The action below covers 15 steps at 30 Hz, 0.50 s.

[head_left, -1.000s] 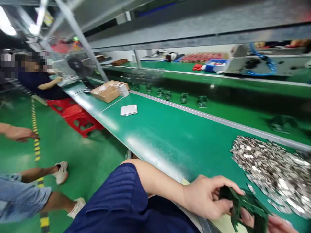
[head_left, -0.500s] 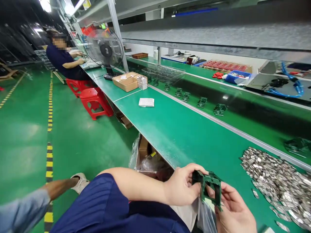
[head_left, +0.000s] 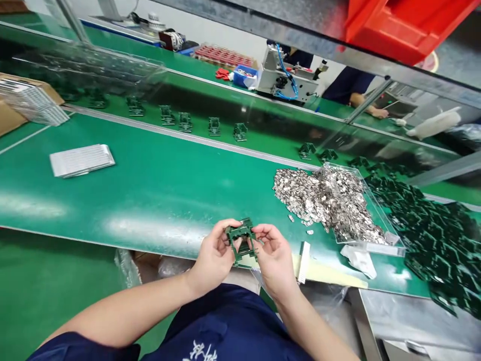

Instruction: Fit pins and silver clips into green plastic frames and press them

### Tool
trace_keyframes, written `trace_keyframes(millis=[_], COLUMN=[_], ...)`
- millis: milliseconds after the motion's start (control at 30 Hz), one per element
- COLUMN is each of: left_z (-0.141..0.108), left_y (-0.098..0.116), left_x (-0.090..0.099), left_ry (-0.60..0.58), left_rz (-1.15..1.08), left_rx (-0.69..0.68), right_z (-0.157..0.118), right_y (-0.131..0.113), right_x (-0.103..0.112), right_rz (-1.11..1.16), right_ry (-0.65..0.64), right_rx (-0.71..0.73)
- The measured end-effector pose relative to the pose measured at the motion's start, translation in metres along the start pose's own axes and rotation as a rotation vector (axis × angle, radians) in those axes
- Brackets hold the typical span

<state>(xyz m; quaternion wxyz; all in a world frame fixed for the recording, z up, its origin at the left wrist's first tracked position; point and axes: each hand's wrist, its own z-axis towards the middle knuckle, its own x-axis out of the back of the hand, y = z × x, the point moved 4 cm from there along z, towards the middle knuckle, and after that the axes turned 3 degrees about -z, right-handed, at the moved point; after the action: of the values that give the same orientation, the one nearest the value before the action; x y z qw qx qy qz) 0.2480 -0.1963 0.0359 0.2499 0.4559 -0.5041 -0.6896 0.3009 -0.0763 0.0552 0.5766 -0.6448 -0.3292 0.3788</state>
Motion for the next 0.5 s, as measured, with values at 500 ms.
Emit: trace_keyframes(millis=[500], left_z=[0.018], left_y=[-0.005], left_x=[-0.031], left_ry=[-0.294], left_rz=[0.015], left_rx=[0.336], right_z=[0.002], right_y=[0.019], right_x=[0.042], right_rz=[0.150], right_ry=[0.173], right_rx=[-0.084])
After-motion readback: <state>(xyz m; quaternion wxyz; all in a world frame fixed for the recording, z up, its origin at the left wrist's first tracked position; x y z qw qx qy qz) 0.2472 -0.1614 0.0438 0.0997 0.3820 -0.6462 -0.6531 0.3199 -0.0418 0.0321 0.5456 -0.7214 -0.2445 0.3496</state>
